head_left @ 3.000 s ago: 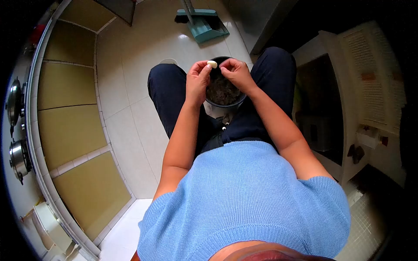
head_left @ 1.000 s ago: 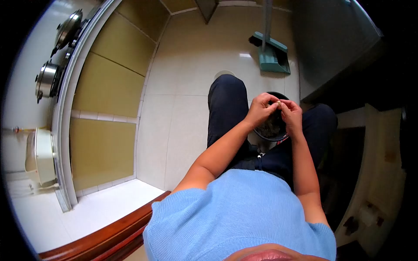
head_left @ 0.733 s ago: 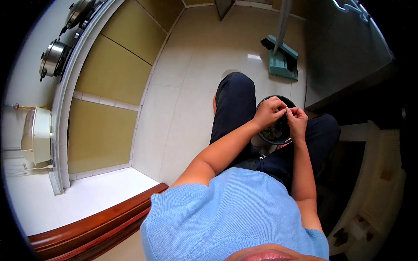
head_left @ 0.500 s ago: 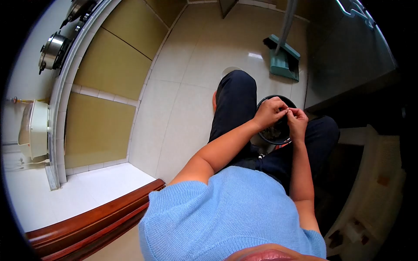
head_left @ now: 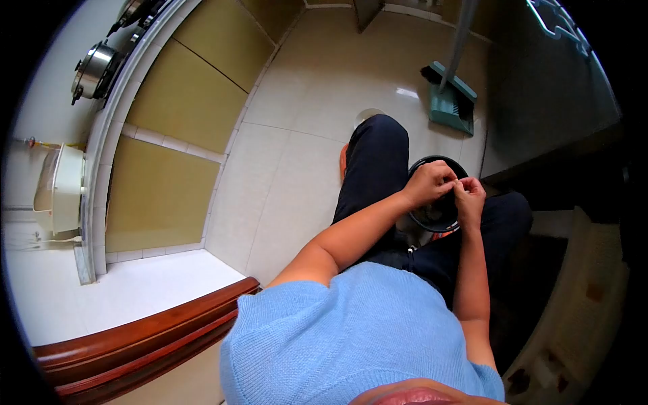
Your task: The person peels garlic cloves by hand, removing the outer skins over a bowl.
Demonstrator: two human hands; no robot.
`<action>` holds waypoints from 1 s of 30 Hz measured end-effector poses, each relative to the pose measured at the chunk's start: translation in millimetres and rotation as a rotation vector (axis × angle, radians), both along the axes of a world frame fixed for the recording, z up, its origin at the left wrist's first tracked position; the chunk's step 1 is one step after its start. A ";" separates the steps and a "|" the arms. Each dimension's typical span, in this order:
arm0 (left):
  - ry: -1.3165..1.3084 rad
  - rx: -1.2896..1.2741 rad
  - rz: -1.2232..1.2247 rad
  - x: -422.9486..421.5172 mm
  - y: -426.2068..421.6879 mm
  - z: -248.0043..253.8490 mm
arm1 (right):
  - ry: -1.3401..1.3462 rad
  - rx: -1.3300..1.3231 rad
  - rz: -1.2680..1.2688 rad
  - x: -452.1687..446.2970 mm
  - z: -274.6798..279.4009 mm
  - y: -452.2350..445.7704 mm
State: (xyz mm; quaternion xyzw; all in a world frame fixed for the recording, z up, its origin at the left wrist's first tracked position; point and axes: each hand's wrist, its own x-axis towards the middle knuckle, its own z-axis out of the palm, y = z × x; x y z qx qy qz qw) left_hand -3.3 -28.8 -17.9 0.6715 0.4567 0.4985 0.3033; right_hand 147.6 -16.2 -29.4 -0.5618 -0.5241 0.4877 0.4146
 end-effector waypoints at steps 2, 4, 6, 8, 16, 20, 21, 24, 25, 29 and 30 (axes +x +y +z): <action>-0.017 -0.010 -0.003 -0.1 0.1 0.0 | 0.058 -0.014 0.001 -0.8 0.4 -0.3; -0.049 -0.045 -0.012 0.6 0.2 1.1 | 0.160 -0.052 -0.023 -0.5 -1.5 0.6; -0.063 -0.058 0.004 -0.1 0.3 1.4 | 0.183 -0.067 -0.008 0.2 3.6 -0.4; -0.078 -0.072 0.016 -0.8 0.4 1.2 | 0.205 -0.081 0.004 -0.3 5.8 -1.1; -0.039 -0.036 -0.032 -3.1 1.7 -2.7 | -0.059 0.067 0.043 1.2 -0.5 3.6; -0.080 -0.149 -0.046 -1.8 3.3 -7.0 | -0.051 0.089 0.024 -1.0 4.7 2.7; -0.115 -0.171 -0.035 -0.2 1.7 -3.0 | -0.022 0.044 -0.014 -0.4 7.1 1.2; -0.429 -0.404 -0.128 1.4 -1.4 -1.2 | 0.340 -0.132 -0.010 3.6 6.3 -4.9; -0.539 -0.468 -0.153 0.6 -2.4 3.6 | 0.425 -0.095 0.010 2.9 6.7 -5.7; -0.513 -0.484 -0.134 -0.3 -1.5 -1.8 | 0.388 -0.021 0.015 2.6 2.3 -5.6; -0.490 -0.471 -0.118 0.0 -1.8 -0.8 | 0.347 0.012 0.019 1.6 1.7 -6.2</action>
